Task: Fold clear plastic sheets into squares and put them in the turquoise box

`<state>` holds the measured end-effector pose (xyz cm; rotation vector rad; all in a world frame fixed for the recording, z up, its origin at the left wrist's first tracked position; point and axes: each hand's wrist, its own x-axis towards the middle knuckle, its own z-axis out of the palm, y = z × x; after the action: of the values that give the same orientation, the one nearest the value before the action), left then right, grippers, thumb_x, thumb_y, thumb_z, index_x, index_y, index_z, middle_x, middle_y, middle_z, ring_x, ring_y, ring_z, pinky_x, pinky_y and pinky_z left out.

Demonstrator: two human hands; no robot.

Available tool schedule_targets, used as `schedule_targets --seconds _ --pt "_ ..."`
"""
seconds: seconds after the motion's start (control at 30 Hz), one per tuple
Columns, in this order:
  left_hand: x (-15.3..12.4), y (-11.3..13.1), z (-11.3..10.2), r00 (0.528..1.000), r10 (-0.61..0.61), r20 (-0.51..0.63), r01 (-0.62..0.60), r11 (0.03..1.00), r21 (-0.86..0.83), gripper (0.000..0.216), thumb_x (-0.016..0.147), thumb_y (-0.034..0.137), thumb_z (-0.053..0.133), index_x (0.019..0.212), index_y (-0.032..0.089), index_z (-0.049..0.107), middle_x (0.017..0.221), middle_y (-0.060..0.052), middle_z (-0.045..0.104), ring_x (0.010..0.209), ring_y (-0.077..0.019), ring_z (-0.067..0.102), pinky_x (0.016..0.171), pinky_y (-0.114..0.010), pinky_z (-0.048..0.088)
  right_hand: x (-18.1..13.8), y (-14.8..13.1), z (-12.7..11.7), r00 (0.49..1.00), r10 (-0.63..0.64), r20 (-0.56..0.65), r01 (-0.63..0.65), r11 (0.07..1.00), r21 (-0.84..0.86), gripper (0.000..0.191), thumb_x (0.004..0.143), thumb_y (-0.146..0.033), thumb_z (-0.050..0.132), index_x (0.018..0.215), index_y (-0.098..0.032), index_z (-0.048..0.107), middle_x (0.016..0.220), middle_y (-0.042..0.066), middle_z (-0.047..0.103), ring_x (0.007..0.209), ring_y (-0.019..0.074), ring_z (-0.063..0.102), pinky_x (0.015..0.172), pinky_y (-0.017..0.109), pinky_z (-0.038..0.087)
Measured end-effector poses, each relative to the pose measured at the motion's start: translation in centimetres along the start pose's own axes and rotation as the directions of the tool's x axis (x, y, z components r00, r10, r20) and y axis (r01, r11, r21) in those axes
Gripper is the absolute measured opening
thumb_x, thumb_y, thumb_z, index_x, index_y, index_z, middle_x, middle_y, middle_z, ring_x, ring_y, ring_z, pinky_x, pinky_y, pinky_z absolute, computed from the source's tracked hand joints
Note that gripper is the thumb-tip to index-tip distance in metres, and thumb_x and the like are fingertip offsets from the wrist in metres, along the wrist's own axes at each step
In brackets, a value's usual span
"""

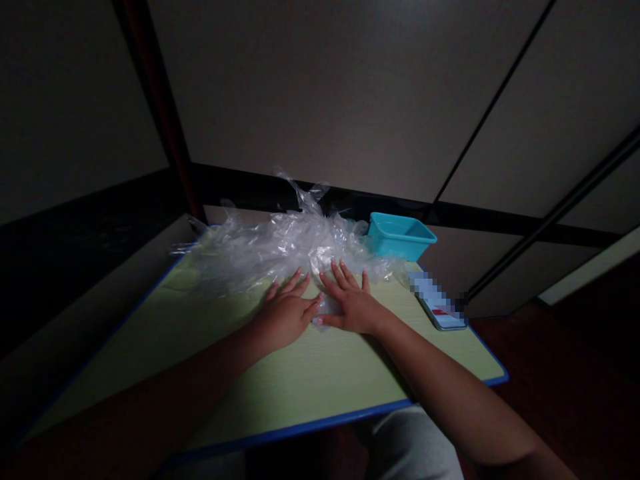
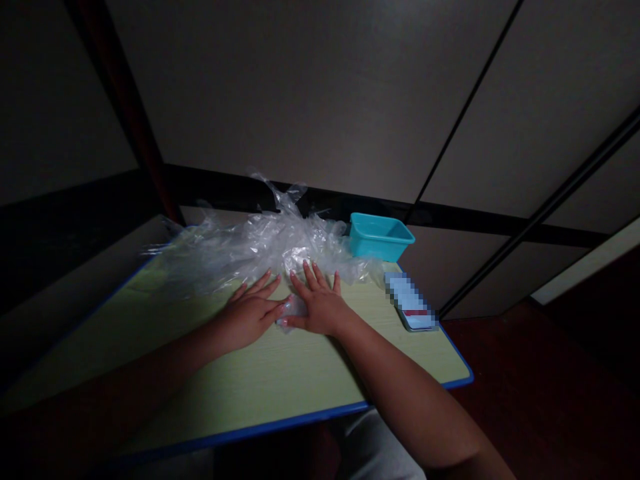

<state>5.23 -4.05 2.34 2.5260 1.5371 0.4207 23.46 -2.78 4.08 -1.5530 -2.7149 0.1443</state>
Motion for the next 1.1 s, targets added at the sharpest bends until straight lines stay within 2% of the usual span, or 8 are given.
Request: schedule_targets --seconds 0.3,0.5,0.57,0.67,0.73,0.8,0.93,1.1 --pt "-0.1 -0.7 0.4 0.998 0.056 -0.025 -0.055 0.998 0.024 0.034 0.084 0.034 0.048 0.118 0.036 0.054 0.141 -0.003 0.034 0.134 -0.0255 0.016 0.1 -0.054 0.019 -0.2 0.8 -0.4 0.996 -0.009 0.093 0.0 0.995 0.095 0.11 0.058 -0.077 0.05 0.141 -0.029 -0.004 0.145 0.01 -0.018 0.132 0.0314 -0.017 0.095 0.063 -0.008" --pt "-0.2 -0.8 0.5 0.997 0.074 -0.01 -0.074 0.997 0.022 0.038 0.081 0.038 0.053 0.119 0.035 0.053 0.141 -0.006 0.034 0.133 -0.0269 0.017 0.1 -0.054 0.02 -0.2 0.9 -0.7 0.991 -0.012 0.135 0.0 0.996 0.093 0.115 0.056 -0.074 0.056 0.141 -0.028 -0.005 0.146 0.011 -0.017 0.13 0.0343 -0.018 0.096 0.062 -0.007" --pt "-0.2 -0.8 0.5 0.997 0.073 -0.002 -0.073 0.997 0.027 0.041 0.079 0.041 0.055 0.119 0.035 0.053 0.141 -0.007 0.034 0.133 -0.0274 0.017 0.1 -0.055 0.02 -0.2 1.1 -0.7 0.991 -0.023 0.132 0.01 0.995 0.099 0.109 0.06 -0.072 0.054 0.141 -0.028 -0.004 0.146 0.01 -0.017 0.131 0.0335 -0.018 0.096 0.062 -0.006" --pt "-0.3 -0.8 0.5 0.997 0.079 -0.001 -0.079 0.996 0.036 0.043 0.077 0.047 0.057 0.118 0.036 0.054 0.141 -0.007 0.034 0.133 -0.0272 0.018 0.1 -0.054 0.019 -0.3 1.3 -0.6 0.995 0.016 0.1 -0.029 0.992 0.125 0.08 0.08 -0.065 0.033 0.141 -0.027 -0.002 0.146 0.008 -0.015 0.132 0.0288 -0.016 0.097 0.062 -0.005" --pt "-0.3 -0.6 0.5 0.997 0.08 0.0 -0.08 0.996 0.043 0.046 0.074 0.05 0.059 0.117 0.035 0.055 0.141 -0.008 0.035 0.133 -0.0277 0.018 0.1 -0.054 0.018 -0.2 1.3 -0.4 0.995 0.049 0.083 -0.059 0.989 0.133 0.066 0.087 -0.058 0.021 0.142 -0.026 -0.001 0.146 0.007 -0.014 0.133 0.0268 -0.015 0.097 0.062 -0.005" --pt "-0.4 -0.5 0.3 0.997 0.075 0.003 -0.075 0.996 0.048 0.051 0.072 0.054 0.059 0.118 0.033 0.054 0.141 -0.009 0.034 0.133 -0.0286 0.018 0.1 -0.054 0.018 -0.1 1.1 -0.2 0.995 0.048 0.088 -0.059 0.99 0.126 0.068 0.087 -0.057 0.024 0.142 -0.026 -0.001 0.146 0.008 -0.014 0.133 0.0271 -0.015 0.097 0.062 -0.005" --pt "-0.4 -0.3 0.3 0.997 0.081 -0.003 -0.081 0.996 0.041 0.052 0.073 0.058 0.055 0.118 0.031 0.055 0.142 -0.011 0.032 0.133 -0.0285 0.017 0.1 -0.053 0.019 -0.2 0.4 -0.2 0.994 -0.005 0.111 -0.008 0.993 0.117 0.085 0.078 -0.061 0.041 0.141 -0.027 -0.003 0.146 0.008 -0.014 0.133 0.0285 -0.014 0.097 0.062 -0.006" --pt "-0.4 -0.5 0.6 0.998 0.069 -0.003 -0.068 0.997 0.028 0.053 0.073 0.058 0.055 0.12 0.032 0.053 0.142 -0.01 0.03 0.134 -0.028 0.016 0.101 -0.051 0.018 -0.3 0.3 -0.2 0.992 -0.002 0.129 -0.009 0.996 0.086 0.08 0.081 -0.056 0.04 0.141 -0.027 -0.004 0.146 0.008 -0.014 0.133 0.0279 -0.015 0.097 0.061 -0.006"
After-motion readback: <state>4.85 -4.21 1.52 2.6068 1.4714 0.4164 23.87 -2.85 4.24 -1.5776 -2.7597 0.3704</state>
